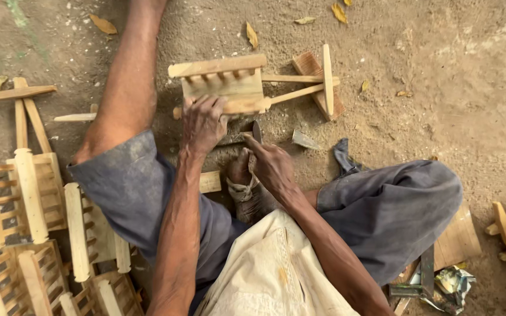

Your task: The person sits on the ground and assembles a small wooden chair by hand. They use a hammer to tap joints together and a sanding block to smooth the surfaces, repeatedly turning the chair to work on different sides.

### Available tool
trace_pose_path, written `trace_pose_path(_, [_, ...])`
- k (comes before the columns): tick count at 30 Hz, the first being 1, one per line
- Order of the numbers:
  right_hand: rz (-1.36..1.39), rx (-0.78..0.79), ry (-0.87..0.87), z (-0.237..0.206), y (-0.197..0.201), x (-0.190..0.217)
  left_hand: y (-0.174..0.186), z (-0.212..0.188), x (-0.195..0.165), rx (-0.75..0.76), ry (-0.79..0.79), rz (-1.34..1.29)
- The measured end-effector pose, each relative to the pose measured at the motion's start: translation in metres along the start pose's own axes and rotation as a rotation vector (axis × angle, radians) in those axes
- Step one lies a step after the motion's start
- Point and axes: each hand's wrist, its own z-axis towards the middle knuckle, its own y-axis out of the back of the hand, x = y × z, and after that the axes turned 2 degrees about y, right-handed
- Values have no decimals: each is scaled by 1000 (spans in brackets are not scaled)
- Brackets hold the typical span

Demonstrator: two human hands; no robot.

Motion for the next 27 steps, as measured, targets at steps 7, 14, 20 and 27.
trace_pose_path(7, [106,217,-125,47,-9,3,5,30,-1,-116,-26,-11])
trace_pose_path(14, [91,148,-445,51,-6,4,-1,43,-20,-192,-8,-19])
trace_pose_path(20, [-140,-64,-534,55,21,-26,-14,68,-33,-290,31,3])
trace_pose_path(27, [-83,-260,-463,50,50,-43,-28,81,-54,-307,17,-46])
